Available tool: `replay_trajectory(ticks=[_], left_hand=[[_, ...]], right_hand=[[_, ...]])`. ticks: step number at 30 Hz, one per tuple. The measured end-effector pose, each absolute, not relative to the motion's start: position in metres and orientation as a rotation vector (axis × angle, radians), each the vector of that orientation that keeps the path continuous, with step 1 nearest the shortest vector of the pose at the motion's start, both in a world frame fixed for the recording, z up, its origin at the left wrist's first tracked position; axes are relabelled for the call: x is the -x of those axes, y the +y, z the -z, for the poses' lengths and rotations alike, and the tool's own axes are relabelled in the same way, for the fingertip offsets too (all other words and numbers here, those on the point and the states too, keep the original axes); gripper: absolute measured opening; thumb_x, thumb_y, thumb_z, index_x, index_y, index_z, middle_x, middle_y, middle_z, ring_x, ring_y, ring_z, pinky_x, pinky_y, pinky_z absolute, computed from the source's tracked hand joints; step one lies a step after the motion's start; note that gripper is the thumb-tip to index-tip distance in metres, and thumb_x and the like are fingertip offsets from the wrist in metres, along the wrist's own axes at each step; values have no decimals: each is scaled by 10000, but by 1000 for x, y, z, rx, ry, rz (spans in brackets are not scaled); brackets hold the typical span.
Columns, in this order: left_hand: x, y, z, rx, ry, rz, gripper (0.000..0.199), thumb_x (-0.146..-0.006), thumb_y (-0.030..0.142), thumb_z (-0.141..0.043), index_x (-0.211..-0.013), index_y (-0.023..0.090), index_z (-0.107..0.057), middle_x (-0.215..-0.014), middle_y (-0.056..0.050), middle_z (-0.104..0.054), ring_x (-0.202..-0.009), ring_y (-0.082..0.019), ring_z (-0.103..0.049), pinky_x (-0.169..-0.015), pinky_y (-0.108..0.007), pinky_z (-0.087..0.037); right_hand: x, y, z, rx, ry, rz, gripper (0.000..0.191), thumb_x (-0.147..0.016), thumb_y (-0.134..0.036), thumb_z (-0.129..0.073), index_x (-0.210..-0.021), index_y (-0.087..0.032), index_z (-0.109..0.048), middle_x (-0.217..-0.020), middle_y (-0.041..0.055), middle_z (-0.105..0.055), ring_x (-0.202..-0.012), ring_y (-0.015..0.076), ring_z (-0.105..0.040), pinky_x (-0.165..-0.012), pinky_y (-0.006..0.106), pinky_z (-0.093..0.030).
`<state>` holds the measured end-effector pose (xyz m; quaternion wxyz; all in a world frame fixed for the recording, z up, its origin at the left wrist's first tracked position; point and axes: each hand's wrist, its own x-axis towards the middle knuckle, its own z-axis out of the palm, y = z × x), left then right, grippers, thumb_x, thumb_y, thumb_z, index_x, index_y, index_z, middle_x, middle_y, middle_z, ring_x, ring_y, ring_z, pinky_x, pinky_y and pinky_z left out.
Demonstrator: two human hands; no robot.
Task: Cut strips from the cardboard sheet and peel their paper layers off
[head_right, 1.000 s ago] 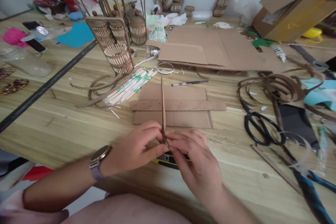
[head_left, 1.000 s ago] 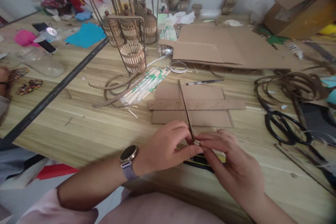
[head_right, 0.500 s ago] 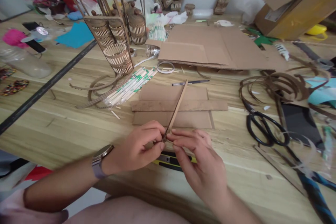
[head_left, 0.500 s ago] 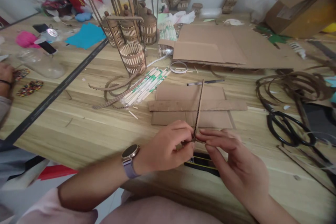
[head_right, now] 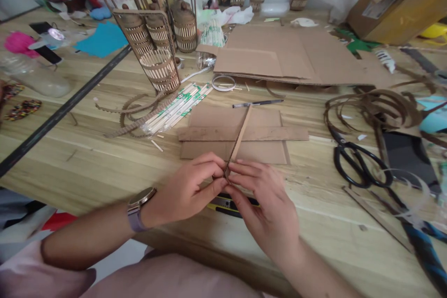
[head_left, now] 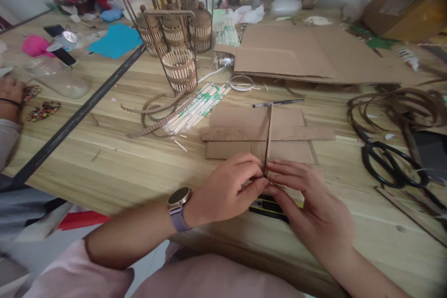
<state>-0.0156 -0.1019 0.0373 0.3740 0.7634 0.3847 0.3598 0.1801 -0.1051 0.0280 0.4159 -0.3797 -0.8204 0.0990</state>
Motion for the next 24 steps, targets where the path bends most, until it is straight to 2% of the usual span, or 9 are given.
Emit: replay_trajectory(ticks=[6,15,24], left_hand=[[16,-104,-37,-1979,930,-963,194,-1015,233,-507,-862,162,-603,-1002,-84,-661,-967,-169,-628,-865,-269,-510],[15,-104,-36,-2007,902,-1022,170,-997,209,-512,-855,170,-596,-966,-75,-671,-936,-166,-633,-841,-269,-518],[16,-103,-38,-1959,898,-999,167,-960,175,-499,-800,185,-546,-938,-60,-653,-905,-153,-619,-831,-254,-505]], right_hand=[[-181,-105,-28,946,-1981,-378,170,-903,-128,-637,-990,-270,-670,-958,8,-783,-950,203,-738,-845,404,-570],[-185,-104,-26,913,-1972,-437,183,-886,-125,-652,-995,-269,-677,-981,0,-790,-967,206,-737,-889,427,-541],[-182,-108,-29,958,-1839,-605,179,-908,-124,-626,-977,-281,-678,-973,-6,-776,-982,174,-725,-864,351,-586]])
